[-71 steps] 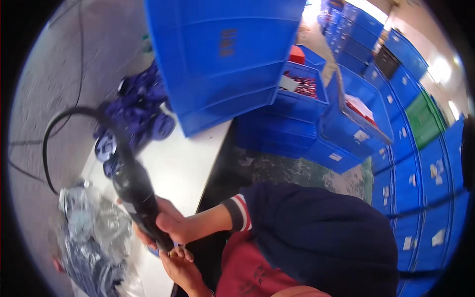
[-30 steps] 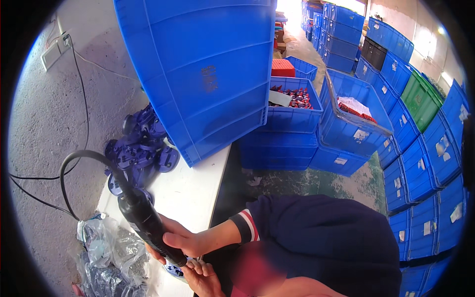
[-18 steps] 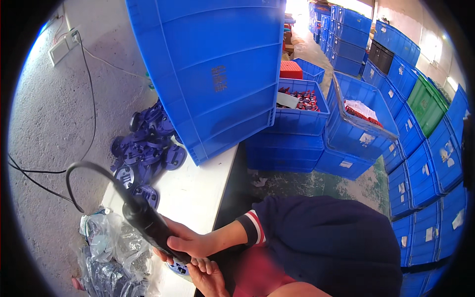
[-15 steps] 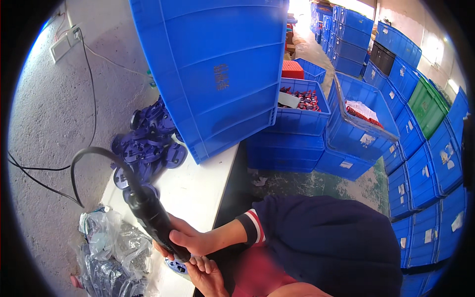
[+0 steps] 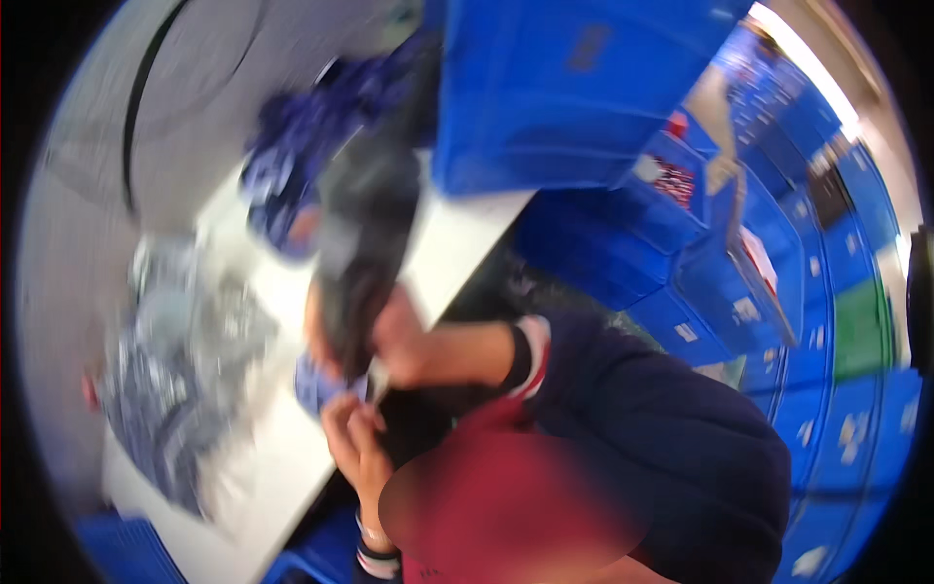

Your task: Assembling plastic toy components using an electric screwdriver at a factory workbench.

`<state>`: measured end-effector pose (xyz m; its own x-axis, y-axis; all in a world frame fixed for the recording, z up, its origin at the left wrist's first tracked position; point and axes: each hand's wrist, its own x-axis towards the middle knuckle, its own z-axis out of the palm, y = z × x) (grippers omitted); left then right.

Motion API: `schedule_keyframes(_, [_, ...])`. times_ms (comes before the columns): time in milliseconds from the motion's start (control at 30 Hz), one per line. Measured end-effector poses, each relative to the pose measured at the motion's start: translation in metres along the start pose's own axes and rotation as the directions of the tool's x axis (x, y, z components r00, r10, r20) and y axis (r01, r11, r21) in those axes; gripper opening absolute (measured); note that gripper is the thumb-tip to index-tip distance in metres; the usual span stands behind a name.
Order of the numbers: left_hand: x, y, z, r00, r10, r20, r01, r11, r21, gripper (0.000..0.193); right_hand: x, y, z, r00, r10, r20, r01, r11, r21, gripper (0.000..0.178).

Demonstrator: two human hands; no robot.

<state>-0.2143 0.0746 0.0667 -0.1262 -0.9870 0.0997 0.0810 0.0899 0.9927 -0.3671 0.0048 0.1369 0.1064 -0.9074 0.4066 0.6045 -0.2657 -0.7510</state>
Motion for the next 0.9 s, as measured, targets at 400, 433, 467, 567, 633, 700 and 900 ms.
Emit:
schedule_keyframes(400, [0.013,-0.037,-0.028,0.901,0.4,0.171,-0.341,0.407,0.847,0.056,0.054,0.041,-0.022,0.948,-0.289,0.137,0.301,0.951,-0.077,0.081])
schedule_keyframes(433, [0.014,-0.038,-0.028,0.904,0.395,0.166,-0.334,0.408,0.85,0.056,0.059,0.048,-0.026,0.94,-0.294,0.172,0.305,0.951,-0.042,0.078])
schedule_keyframes(467, [0.015,-0.038,-0.029,0.902,0.406,0.15,-0.321,0.397,0.86,0.058,0.067,0.056,-0.026,0.942,-0.289,0.172,0.3,0.953,-0.038,0.078])
schedule_keyframes(567, [0.019,-0.041,-0.029,0.896,0.426,0.128,-0.305,0.381,0.873,0.061,0.089,0.077,-0.014,0.713,-0.636,0.294,0.491,0.753,0.438,0.085])
schedule_keyframes(633, [0.023,-0.046,-0.031,0.905,0.405,0.133,-0.292,0.364,0.884,0.061,0.095,0.086,-0.013,0.712,-0.635,0.301,0.501,0.759,0.416,0.083])
schedule_keyframes(700, [0.022,-0.049,-0.033,0.911,0.392,0.131,-0.282,0.357,0.89,0.062,0.097,0.094,-0.012,0.703,-0.637,0.316,0.527,0.765,0.371,0.081])
schedule_keyframes(900, [0.021,-0.052,-0.034,0.91,0.394,0.127,-0.278,0.355,0.892,0.061,0.099,0.108,-0.011,0.698,-0.632,0.337,0.548,0.775,0.315,0.08])
